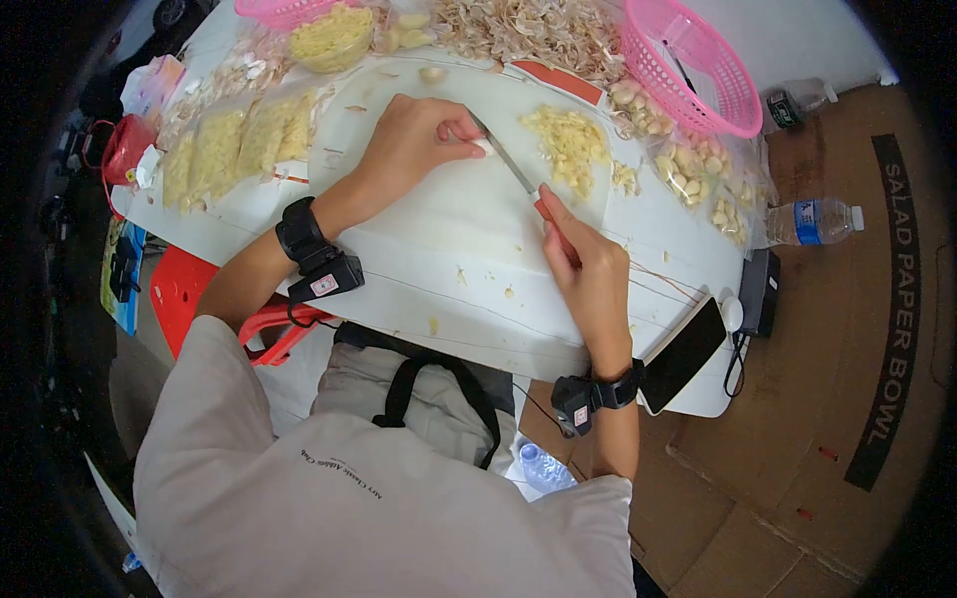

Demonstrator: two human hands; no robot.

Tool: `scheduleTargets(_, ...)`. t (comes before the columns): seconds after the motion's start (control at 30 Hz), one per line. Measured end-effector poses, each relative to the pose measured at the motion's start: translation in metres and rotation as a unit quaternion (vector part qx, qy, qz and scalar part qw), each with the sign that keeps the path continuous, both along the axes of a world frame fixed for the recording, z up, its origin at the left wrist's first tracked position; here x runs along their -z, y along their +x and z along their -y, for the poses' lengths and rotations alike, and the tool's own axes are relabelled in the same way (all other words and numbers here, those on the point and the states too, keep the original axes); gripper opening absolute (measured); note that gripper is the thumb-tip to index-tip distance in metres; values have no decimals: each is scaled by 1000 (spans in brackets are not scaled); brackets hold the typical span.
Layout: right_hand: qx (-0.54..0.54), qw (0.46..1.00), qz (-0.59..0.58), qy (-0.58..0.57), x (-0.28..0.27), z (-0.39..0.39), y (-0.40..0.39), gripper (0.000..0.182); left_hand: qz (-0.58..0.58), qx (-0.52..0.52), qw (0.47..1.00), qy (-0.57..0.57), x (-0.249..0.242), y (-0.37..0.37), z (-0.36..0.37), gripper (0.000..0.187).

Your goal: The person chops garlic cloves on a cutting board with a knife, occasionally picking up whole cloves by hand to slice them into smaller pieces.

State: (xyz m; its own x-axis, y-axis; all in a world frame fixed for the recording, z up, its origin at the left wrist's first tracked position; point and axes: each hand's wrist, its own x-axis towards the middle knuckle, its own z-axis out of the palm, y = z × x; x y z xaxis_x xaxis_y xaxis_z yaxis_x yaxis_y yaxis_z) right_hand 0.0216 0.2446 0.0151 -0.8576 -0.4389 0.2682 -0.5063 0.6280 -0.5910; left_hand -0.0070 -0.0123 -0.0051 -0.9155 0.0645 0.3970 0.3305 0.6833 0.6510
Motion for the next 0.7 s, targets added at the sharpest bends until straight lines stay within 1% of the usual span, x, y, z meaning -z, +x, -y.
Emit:
scheduleTargets(0.2,-4,1000,1,1,-2,1,1,44,4,2,1000,3,-1,0,0,20)
scheduleTargets(0.3,-7,1000,27,-13,-2,2,2,44,-5,1,1000,-5,1,0,0,20)
scheduleTargets(0.37,-1,999,36,34,-1,2,1,43,-12,3,1000,-12,2,-1,0,20)
scheduleTargets(0.4,1,999,36,32,0,2,1,43,-5,2,1000,-6,2,-1,0,20)
scheduleTargets(0.5,7,1000,23,18,4,1,-1,42,-8,0,1000,-16,1,-1,0,21)
scheduleTargets(0.57,1,1000,-11,22,7,-1,-3,43,-18,-2,999,-29,-1,0,0,21)
scheduleTargets(0.6,1,1000,-12,22,6,-1,-2,43,-1,-2,1000,-20,-2,1,0,21)
scheduleTargets(0.63,0,1000,4,-1,3,-1,-1,43,17,-3,1000,-11,-3,1,0,21)
scheduleTargets(0.67,-3,999,20,-25,1,0,-1,43,16,-6,1000,-10,-2,0,0,21)
scheduleTargets(0.7,-6,1000,20,-24,3,0,-3,43,11,-3,1000,4,1,0,0,21)
